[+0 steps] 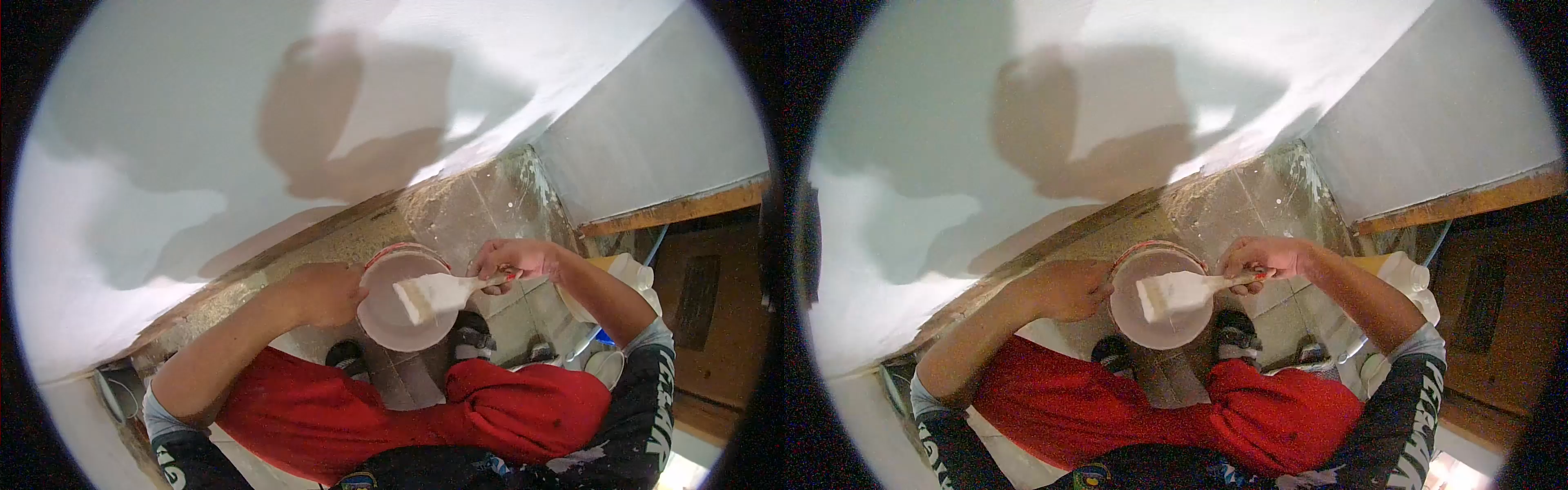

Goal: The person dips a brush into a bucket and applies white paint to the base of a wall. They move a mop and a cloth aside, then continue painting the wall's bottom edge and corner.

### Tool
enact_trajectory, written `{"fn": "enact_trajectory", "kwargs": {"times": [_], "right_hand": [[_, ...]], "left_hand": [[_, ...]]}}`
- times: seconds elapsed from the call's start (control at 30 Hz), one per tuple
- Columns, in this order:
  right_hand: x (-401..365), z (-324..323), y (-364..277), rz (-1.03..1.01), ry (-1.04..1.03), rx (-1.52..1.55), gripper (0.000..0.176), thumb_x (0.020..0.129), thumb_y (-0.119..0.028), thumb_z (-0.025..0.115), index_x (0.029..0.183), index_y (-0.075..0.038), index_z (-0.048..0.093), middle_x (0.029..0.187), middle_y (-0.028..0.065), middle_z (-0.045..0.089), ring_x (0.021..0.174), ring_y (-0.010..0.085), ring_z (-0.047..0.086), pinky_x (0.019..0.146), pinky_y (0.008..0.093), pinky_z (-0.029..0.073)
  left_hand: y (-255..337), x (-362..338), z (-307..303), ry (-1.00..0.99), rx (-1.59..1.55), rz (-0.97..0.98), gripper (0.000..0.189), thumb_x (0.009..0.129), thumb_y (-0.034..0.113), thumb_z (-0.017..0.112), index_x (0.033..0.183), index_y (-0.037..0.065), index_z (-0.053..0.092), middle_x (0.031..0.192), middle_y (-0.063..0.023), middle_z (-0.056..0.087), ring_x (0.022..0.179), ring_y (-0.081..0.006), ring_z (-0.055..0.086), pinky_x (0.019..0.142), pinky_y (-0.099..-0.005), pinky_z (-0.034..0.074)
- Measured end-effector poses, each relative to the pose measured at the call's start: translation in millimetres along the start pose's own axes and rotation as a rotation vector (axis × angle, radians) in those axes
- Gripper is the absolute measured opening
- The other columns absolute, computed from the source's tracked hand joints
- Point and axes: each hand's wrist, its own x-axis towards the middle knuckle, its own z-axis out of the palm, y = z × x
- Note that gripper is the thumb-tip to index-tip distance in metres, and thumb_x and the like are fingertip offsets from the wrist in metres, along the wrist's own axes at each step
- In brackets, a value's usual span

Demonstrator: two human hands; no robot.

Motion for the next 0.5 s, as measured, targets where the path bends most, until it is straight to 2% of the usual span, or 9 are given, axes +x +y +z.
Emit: {"fn": "enact_trajectory", "kwargs": {"times": [0.13,0.17,0.23,0.27,0.3,0.37,0.4,0.43,0.5], "right_hand": [[-0.5,-7.5,10.5,-0.041,-0.160,0.298,0.026,0.084,-0.023,0.059,0.083,0.002,0.066,0.061,0.0077,0.059,0.041,0.0105,0.043,0.037,0.0231,0.033],[-3.2,-9.5,8.8,-0.046,-0.162,0.301,0.026,0.084,-0.023,0.059,0.083,0.002,0.066,0.061,0.0077,0.059,0.041,0.0105,0.043,0.037,0.0231,0.033],[-13.3,-17.3,2.1,-0.198,-0.059,0.344,0.028,0.082,-0.025,0.060,0.083,0.003,0.064,0.058,0.0070,0.055,0.039,0.0102,0.041,0.036,0.0229,0.031],[-13.6,-30.8,4.2,-0.252,-0.130,0.469,0.033,0.082,-0.028,0.062,0.093,0.003,0.064,0.064,0.0062,0.057,0.047,0.0109,0.047,0.041,0.0246,0.036],[-16.6,-40.2,5.9,-0.263,-0.128,0.476,0.033,0.082,-0.028,0.062,0.093,0.003,0.064,0.064,0.0062,0.057,0.047,0.0109,0.047,0.041,0.0246,0.036],[-25.8,-43.1,-1.2,-0.376,0.033,0.418,0.031,0.080,-0.027,0.065,0.100,-0.003,0.064,0.067,0.0037,0.056,0.059,0.0128,0.051,0.054,0.0284,0.039],[-24.4,-51.8,5.5,-0.365,-0.006,0.407,0.026,0.087,-0.025,0.064,0.104,-0.005,0.061,0.078,0.0049,0.059,0.071,0.0154,0.055,0.064,0.0295,0.043],[-19.7,-55.7,14.7,-0.372,-0.004,0.412,0.026,0.087,-0.025,0.064,0.104,-0.005,0.061,0.078,0.0049,0.059,0.071,0.0154,0.055,0.064,0.0295,0.043],[-6.8,-64.1,34.3,-0.293,0.210,0.520,0.019,0.093,-0.016,0.058,0.107,-0.004,0.058,0.082,0.0063,0.059,0.074,0.0169,0.055,0.071,0.0328,0.045]], "left_hand": [[5.9,-3.3,-8.7,-0.034,-0.001,-0.041,0.047,0.098,0.033,0.046,0.129,-0.002,0.045,0.109,-0.0293,0.061,0.104,-0.0454,0.059,0.093,-0.0522,0.046],[5.5,-3.4,-9.0,-0.037,0.004,-0.043,0.047,0.098,0.033,0.046,0.129,-0.002,0.045,0.109,-0.0293,0.061,0.104,-0.0454,0.059,0.093,-0.0522,0.046],[3.8,-2.4,-6.5,-0.024,-0.032,-0.030,0.052,0.098,0.035,0.046,0.133,-0.002,0.041,0.112,-0.0299,0.060,0.107,-0.0457,0.058,0.095,-0.0521,0.045],[0.6,-1.2,-3.1,-0.028,-0.022,-0.029,0.052,0.098,0.035,0.046,0.133,-0.002,0.041,0.112,-0.0299,0.060,0.107,-0.0457,0.058,0.095,-0.0521,0.045],[-4.8,-0.2,2.0,-0.003,-0.027,-0.006,0.052,0.098,0.036,0.047,0.133,-0.003,0.042,0.112,-0.0299,0.060,0.107,-0.0458,0.058,0.094,-0.0522,0.045],[-3.3,-2.0,-1.3,0.012,-0.022,0.017,0.052,0.098,0.036,0.047,0.132,-0.003,0.042,0.112,-0.0300,0.060,0.107,-0.0460,0.057,0.094,-0.0524,0.045],[-0.6,-3.5,-3.6,0.012,-0.016,0.010,0.053,0.098,0.037,0.047,0.132,-0.004,0.041,0.112,-0.0298,0.060,0.106,-0.0458,0.058,0.093,-0.0522,0.045],[2.6,-4.2,-6.4,0.015,-0.012,0.003,0.054,0.098,0.038,0.047,0.133,-0.004,0.041,0.111,-0.0296,0.061,0.106,-0.0456,0.058,0.093,-0.0520,0.046],[6.6,-1.3,-7.7,-0.013,-0.006,-0.021,0.055,0.098,0.038,0.047,0.133,-0.003,0.041,0.111,-0.0293,0.061,0.106,-0.0451,0.058,0.093,-0.0517,0.046]]}}
